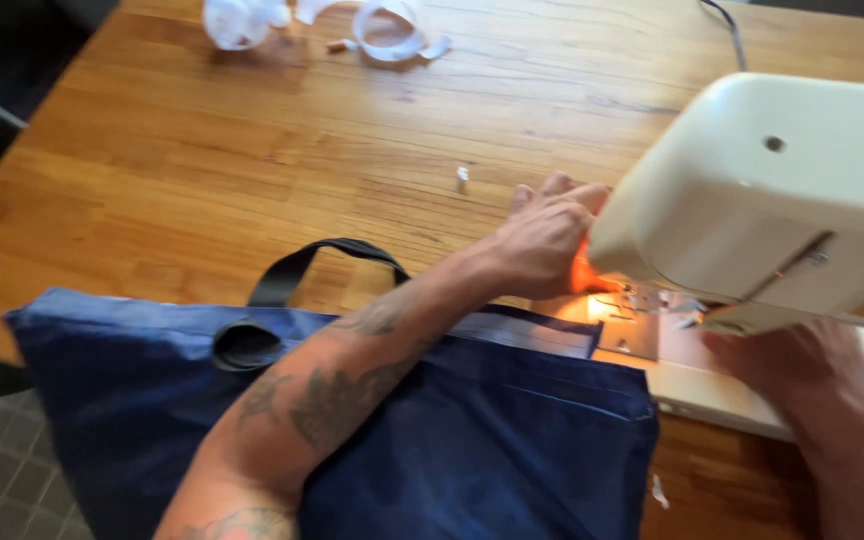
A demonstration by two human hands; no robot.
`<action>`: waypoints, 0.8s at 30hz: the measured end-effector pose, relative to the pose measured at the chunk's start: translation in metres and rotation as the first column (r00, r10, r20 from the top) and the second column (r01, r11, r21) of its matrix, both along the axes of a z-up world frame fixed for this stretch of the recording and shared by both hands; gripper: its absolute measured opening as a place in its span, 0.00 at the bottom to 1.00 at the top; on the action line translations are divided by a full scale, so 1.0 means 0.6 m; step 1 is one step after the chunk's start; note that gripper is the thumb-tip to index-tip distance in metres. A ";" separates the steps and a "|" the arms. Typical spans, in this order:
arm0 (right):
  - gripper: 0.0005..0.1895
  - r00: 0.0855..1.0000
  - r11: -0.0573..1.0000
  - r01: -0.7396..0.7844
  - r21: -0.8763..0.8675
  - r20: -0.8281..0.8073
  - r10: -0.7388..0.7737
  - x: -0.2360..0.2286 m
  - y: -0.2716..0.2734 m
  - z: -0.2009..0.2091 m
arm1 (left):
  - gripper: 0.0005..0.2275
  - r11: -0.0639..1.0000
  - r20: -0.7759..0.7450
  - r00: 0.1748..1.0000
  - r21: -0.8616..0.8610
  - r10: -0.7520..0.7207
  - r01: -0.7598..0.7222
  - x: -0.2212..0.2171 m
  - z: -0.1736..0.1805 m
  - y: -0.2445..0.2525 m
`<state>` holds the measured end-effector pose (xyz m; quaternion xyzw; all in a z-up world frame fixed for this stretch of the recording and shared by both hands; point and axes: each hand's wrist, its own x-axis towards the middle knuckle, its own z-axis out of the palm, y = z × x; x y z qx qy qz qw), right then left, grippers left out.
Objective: Sewing a blue fabric bag using a sewing machine and trimming excess threads with a small tool.
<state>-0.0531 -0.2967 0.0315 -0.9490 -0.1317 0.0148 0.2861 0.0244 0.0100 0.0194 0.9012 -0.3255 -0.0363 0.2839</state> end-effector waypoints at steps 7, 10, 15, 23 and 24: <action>0.50 0.998 0.965 0.060 0.254 -0.047 -0.049 -0.012 0.014 0.006 | 0.19 0.993 0.131 0.989 -0.106 0.068 -0.055 0.027 -0.059 -0.007; 0.55 0.998 0.982 0.029 0.188 0.044 -0.038 0.013 -0.017 -0.006 | 0.05 0.970 0.195 0.981 -0.241 0.019 0.029 0.020 -0.038 -0.029; 0.50 0.960 0.986 -0.077 -0.150 0.255 0.114 0.049 -0.069 -0.084 | 0.16 0.990 0.180 0.983 -0.128 -0.030 0.054 0.014 -0.046 -0.022; 0.40 0.944 0.890 -0.046 -0.454 0.270 0.187 0.063 -0.076 -0.143 | 0.01 0.998 0.340 0.940 0.060 0.013 -0.035 0.023 -0.057 0.013; 0.40 0.945 0.889 -0.050 -0.456 0.266 0.190 0.061 -0.073 -0.145 | 0.01 0.998 0.336 0.942 0.058 0.015 -0.037 0.022 -0.050 0.019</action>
